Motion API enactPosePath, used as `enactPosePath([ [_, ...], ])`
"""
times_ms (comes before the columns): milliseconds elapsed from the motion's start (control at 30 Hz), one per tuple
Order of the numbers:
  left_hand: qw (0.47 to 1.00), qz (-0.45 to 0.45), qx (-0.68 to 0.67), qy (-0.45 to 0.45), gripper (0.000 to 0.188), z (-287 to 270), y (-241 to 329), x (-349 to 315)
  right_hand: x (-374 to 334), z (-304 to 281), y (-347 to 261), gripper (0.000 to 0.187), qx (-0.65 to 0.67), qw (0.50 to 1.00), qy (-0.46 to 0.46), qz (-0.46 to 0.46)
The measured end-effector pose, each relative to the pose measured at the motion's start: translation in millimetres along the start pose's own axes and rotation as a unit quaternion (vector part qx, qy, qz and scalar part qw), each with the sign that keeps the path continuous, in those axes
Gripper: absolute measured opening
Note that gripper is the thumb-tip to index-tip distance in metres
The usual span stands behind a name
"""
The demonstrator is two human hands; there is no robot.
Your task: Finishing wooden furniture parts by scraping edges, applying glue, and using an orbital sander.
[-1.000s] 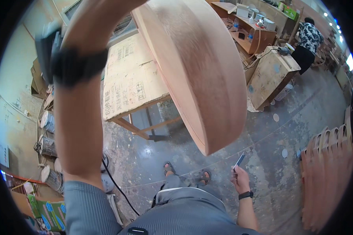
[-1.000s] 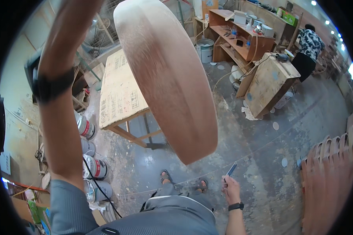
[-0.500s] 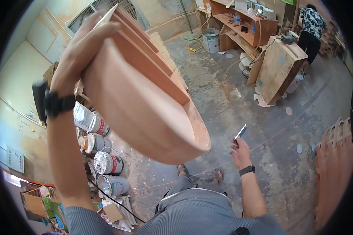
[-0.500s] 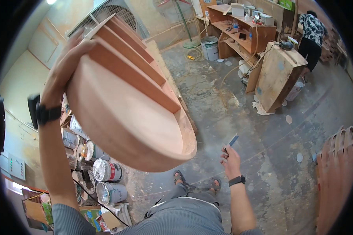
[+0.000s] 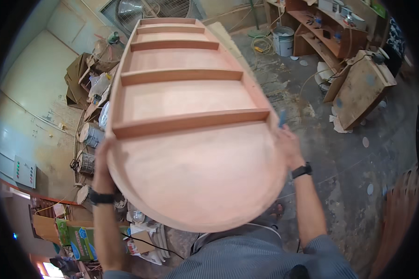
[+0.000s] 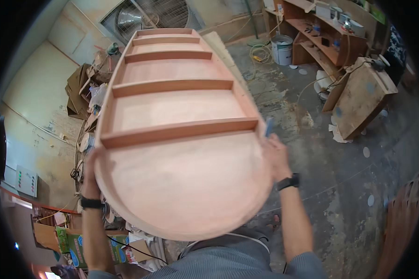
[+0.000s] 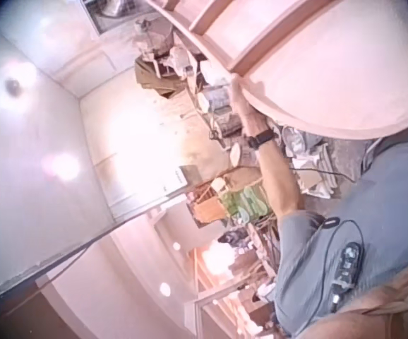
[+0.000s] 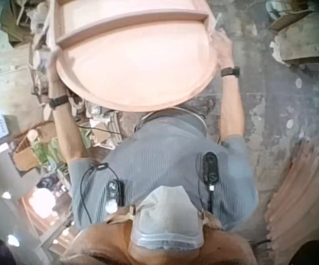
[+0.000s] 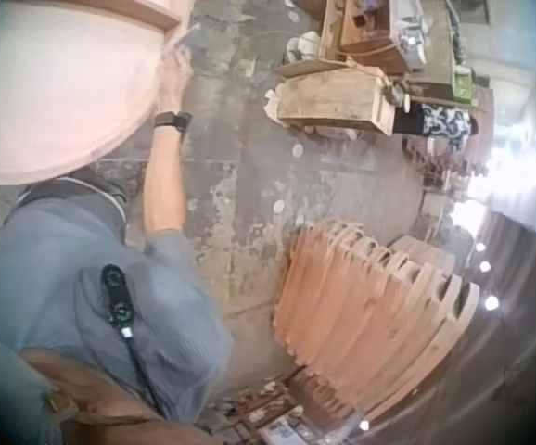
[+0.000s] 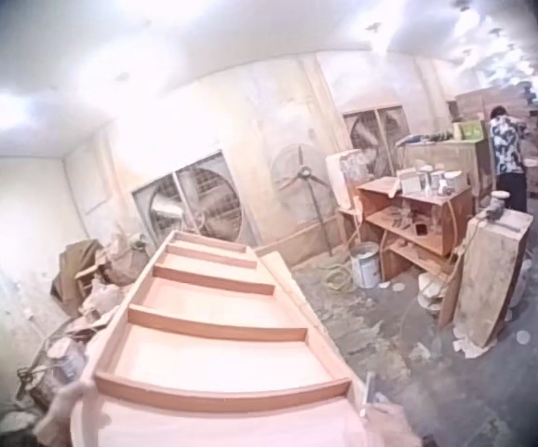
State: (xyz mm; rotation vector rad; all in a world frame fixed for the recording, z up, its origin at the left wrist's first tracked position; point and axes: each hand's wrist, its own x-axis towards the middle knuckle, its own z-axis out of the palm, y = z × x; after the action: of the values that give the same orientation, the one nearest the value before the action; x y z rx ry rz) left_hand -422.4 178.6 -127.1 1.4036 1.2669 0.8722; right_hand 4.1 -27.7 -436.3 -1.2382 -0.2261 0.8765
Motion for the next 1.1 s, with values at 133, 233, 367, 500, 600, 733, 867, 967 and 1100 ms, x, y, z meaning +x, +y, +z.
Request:
enactPosePath([
  [133,0.978,-0.132,-0.154,0.04,0.032,-14,-109,-15,-26,40,-34,0.03,-0.344,0.932,-0.001,-0.113],
  [233,0.956,-0.192,-0.22,0.023,0.03,-14,-218,-11,-10,7,-31,0.023,-0.315,0.933,0.013,-0.171],
  [367,0.899,-0.311,-0.309,0.005,0.035,13,-271,-20,-14,-2,-43,0.02,-0.459,0.877,0.055,-0.128],
  [500,0.884,-0.304,-0.353,-0.021,0.049,17,-325,-16,-7,-13,-24,0.021,-0.541,0.826,0.071,-0.143],
  [600,0.898,-0.288,-0.329,-0.052,0.057,10,-342,-10,-13,-5,-21,0.023,-0.501,0.848,0.086,-0.153],
  [733,0.927,-0.26,-0.271,-0.027,0.044,11,-346,-8,-19,4,-17,0.021,-0.52,0.843,0.095,-0.1],
  [867,0.934,-0.239,-0.261,-0.047,0.051,14,-353,-4,-42,-4,10,0.02,-0.52,0.837,0.137,-0.105],
  [967,0.942,-0.234,-0.231,-0.061,0.053,8,-364,-1,-66,-3,34,0.021,-0.52,0.825,0.182,-0.124],
  [1100,0.949,-0.245,-0.198,-0.008,0.039,-25,-370,19,-87,38,34,0.021,-0.54,0.812,0.178,-0.133],
])
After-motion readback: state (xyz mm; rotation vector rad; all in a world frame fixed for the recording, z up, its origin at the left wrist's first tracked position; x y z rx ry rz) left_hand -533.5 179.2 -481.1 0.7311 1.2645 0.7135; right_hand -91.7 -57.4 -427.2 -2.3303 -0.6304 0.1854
